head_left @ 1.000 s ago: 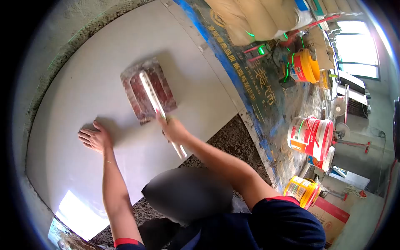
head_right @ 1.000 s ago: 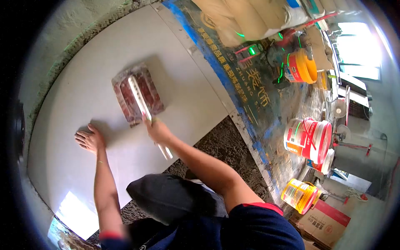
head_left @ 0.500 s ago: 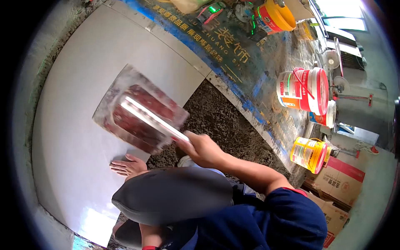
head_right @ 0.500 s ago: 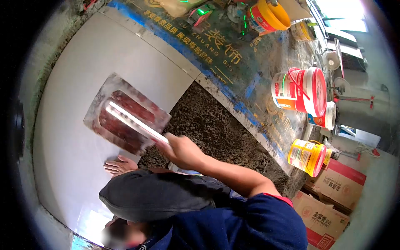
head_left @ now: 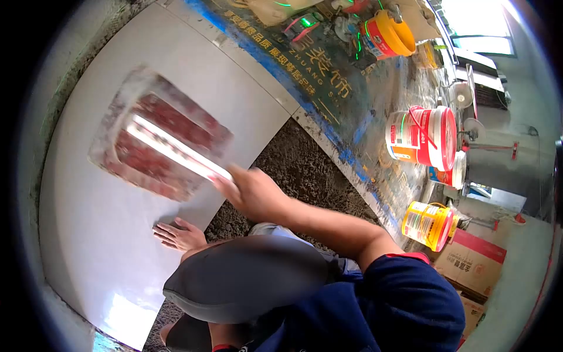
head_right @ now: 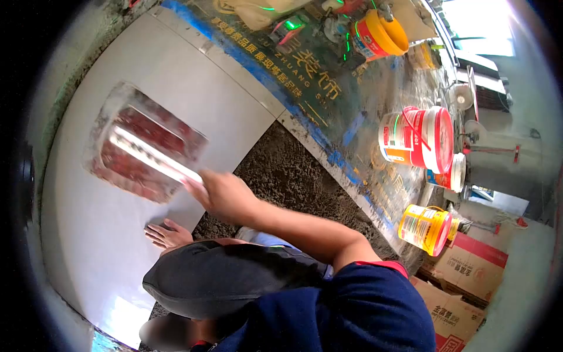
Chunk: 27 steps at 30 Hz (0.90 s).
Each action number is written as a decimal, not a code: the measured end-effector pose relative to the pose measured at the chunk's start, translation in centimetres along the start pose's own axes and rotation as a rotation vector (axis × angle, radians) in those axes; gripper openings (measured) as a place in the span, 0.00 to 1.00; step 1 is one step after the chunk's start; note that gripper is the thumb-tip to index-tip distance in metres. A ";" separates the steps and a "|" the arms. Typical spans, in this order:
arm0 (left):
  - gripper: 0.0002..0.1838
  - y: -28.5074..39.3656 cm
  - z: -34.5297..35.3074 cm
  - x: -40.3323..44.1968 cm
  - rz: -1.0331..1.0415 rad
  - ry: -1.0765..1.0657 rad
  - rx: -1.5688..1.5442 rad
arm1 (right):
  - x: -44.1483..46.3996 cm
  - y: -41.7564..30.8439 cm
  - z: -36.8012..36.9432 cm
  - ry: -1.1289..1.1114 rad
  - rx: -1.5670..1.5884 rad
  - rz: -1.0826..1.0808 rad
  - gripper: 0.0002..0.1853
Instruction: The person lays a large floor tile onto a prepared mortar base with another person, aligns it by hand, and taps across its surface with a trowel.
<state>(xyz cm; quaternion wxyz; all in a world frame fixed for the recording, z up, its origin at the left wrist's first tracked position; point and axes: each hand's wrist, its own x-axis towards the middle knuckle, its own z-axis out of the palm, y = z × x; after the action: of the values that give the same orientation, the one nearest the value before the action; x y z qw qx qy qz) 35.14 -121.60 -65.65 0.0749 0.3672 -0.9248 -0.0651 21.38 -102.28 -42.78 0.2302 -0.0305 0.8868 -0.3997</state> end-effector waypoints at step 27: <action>0.14 -10.2 -13.6 9.5 0.167 -0.173 -0.388 | 1.8 20.0 1.5 0.323 0.040 0.302 0.16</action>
<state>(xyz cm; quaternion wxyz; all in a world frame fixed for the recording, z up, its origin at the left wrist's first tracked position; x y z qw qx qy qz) 37.65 -136.41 -53.21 0.0695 0.2613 -0.9251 -0.2665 23.04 -90.20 -58.79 0.1429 0.1717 0.8986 -0.3776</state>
